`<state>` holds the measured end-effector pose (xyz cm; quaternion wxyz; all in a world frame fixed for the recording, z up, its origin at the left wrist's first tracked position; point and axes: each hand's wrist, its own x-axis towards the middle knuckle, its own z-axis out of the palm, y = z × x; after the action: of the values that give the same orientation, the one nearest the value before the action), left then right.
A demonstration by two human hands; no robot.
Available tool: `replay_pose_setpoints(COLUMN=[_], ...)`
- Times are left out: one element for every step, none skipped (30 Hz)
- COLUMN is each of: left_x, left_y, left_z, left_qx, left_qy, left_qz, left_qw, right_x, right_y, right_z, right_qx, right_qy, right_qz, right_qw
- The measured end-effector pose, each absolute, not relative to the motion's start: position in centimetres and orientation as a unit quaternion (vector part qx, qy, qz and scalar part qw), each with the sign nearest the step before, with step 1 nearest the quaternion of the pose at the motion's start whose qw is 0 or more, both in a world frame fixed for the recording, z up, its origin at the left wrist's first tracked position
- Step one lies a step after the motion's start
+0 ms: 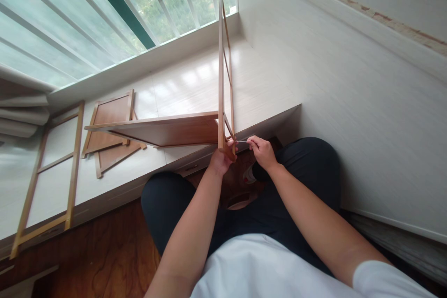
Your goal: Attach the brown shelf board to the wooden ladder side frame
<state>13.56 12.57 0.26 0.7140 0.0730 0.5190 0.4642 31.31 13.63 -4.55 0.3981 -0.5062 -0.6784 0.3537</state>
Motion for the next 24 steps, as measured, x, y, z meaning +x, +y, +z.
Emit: replay_pose_setpoints(left_x=[13.57, 13.57, 13.57, 13.57, 13.56, 13.56, 13.56, 13.56, 13.56, 13.56, 13.56, 13.57, 13.57, 13.56, 13.56, 13.55, 13.54, 13.53, 13.51, 13.49, 13.47, 13.46, 13.44, 13.42], left_y=[12.57, 12.56, 12.56, 12.56, 12.56, 12.56, 12.57, 12.57, 12.58, 12.59, 12.59, 12.60, 12.60, 12.60, 12.60, 12.59, 12.59, 12.58, 12.58, 12.58, 12.58, 12.58, 12.58, 12.58], left_z=[0.27, 0.28, 0.28, 0.27, 0.27, 0.25, 0.24, 0.23, 0.22, 0.21, 0.20, 0.19, 0.19, 0.18, 0.17, 0.15, 0.13, 0.11, 0.08, 0.05, 0.00, -0.04, -0.09, -0.13], left_qx=[0.073, 0.073, 0.073, 0.073, 0.072, 0.072, 0.073, 0.073, 0.073, 0.073, 0.073, 0.073, 0.074, 0.074, 0.075, 0.076, 0.077, 0.078, 0.079, 0.079, 0.080, 0.080, 0.081, 0.082], left_qy=[0.519, 0.519, 0.519, 0.519, 0.519, 0.519, 0.519, 0.519, 0.518, 0.517, 0.517, 0.516, 0.515, 0.514, 0.513, 0.513, 0.512, 0.512, 0.511, 0.511, 0.511, 0.511, 0.510, 0.510], left_qz=[0.465, 0.465, 0.465, 0.465, 0.465, 0.465, 0.465, 0.466, 0.465, 0.465, 0.465, 0.465, 0.465, 0.465, 0.466, 0.466, 0.467, 0.467, 0.466, 0.466, 0.466, 0.466, 0.466, 0.466], left_qw=[0.714, 0.714, 0.714, 0.714, 0.714, 0.714, 0.713, 0.713, 0.714, 0.715, 0.715, 0.716, 0.716, 0.717, 0.717, 0.717, 0.717, 0.717, 0.717, 0.718, 0.718, 0.718, 0.718, 0.718], right_x=[31.30, 31.29, 31.27, 31.27, 31.27, 31.27, 31.27, 31.27, 31.27, 31.26, 31.25, 31.23, 31.21, 31.17, 31.11, 31.05, 30.97, 30.88, 30.78, 30.69, 30.59, 30.51, 30.45, 30.40], right_y=[13.63, 13.63, 13.62, 13.61, 13.59, 13.56, 13.52, 13.48, 13.43, 13.40, 13.37, 13.34, 13.32, 13.31, 13.31, 13.31, 13.33, 13.36, 13.41, 13.48, 13.56, 13.65, 13.76, 13.86], right_z=[-4.57, -4.58, -4.56, -4.52, -4.47, -4.39, -4.31, -4.22, -4.13, -4.05, -3.99, -3.94, -3.91, -3.89, -3.89, -3.89, -3.91, -3.93, -3.94, -3.96, -3.98, -3.99, -4.01, -4.03], right_qx=[-0.507, -0.507, -0.508, -0.510, -0.511, -0.513, -0.515, -0.516, -0.516, -0.516, -0.516, -0.515, -0.515, -0.514, -0.513, -0.512, -0.511, -0.510, -0.508, -0.506, -0.503, -0.500, -0.496, -0.493], right_qy=[-0.678, -0.678, -0.678, -0.677, -0.676, -0.674, -0.671, -0.668, -0.665, -0.661, -0.655, -0.649, -0.641, -0.631, -0.620, -0.608, -0.594, -0.579, -0.564, -0.547, -0.531, -0.515, -0.499, -0.485], right_qz=[0.352, 0.351, 0.350, 0.349, 0.349, 0.349, 0.350, 0.353, 0.358, 0.365, 0.374, 0.385, 0.398, 0.411, 0.426, 0.442, 0.459, 0.477, 0.495, 0.514, 0.533, 0.551, 0.568, 0.584], right_qw=[0.399, 0.399, 0.399, 0.400, 0.400, 0.401, 0.402, 0.403, 0.404, 0.405, 0.406, 0.407, 0.408, 0.410, 0.413, 0.415, 0.418, 0.421, 0.423, 0.425, 0.426, 0.427, 0.426, 0.425])
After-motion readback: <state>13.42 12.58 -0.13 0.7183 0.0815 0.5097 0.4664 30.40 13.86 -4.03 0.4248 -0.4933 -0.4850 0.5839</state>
